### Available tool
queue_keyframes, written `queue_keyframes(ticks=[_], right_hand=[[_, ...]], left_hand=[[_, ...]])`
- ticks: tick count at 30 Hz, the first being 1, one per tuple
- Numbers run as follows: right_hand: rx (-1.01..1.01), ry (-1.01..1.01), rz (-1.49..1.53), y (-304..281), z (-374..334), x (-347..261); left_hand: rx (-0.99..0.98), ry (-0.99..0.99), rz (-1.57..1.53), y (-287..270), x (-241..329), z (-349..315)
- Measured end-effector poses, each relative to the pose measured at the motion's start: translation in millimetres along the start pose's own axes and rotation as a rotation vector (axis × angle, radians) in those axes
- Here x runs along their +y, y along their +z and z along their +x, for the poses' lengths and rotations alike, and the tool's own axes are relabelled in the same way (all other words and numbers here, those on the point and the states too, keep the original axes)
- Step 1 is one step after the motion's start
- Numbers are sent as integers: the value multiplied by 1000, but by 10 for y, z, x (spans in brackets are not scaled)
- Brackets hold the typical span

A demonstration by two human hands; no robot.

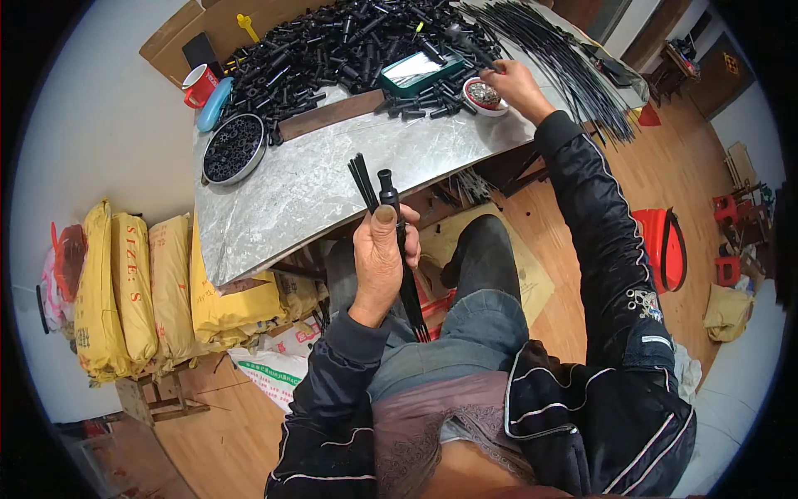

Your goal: Bundling, aligning, and trimming groups of black wires at a factory workbench.

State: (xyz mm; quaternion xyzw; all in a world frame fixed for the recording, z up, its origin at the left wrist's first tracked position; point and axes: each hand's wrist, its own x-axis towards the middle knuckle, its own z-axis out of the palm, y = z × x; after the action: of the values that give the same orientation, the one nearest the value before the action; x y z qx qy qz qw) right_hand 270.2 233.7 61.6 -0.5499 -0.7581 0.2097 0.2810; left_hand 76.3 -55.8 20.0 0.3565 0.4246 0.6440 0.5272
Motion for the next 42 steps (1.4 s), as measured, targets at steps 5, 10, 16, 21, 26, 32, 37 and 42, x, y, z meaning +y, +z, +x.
queue_keyframes(ticks=[5, 10, 16, 21, 26, 32, 37, 42], right_hand=[[-363, 146, 858, -10, -604, -287], [-541, 167, 1170, 251, -1496, -744], [-536, 122, 1317, 428, -2027, -1085], [-429, 78, 1216, 528, -2123, -992], [24, -216, 763, 690, -2170, -914], [-345, 218, 1352, 629, -2320, -932], [-399, 256, 1488, 714, -2422, -1043], [-270, 260, 1303, 716, -2412, -1110]], left_hand=[[58, 13, 16, 42, 66, -2], [46, 67, 13, 180, 108, -28], [80, 117, 27, 216, 116, -121], [92, 117, 46, 202, 85, -181], [72, 85, 144, 205, 91, -225], [145, 132, 125, 194, 141, -301], [125, 133, 73, 218, 120, -337], [146, 129, 157, 246, 138, -382]])
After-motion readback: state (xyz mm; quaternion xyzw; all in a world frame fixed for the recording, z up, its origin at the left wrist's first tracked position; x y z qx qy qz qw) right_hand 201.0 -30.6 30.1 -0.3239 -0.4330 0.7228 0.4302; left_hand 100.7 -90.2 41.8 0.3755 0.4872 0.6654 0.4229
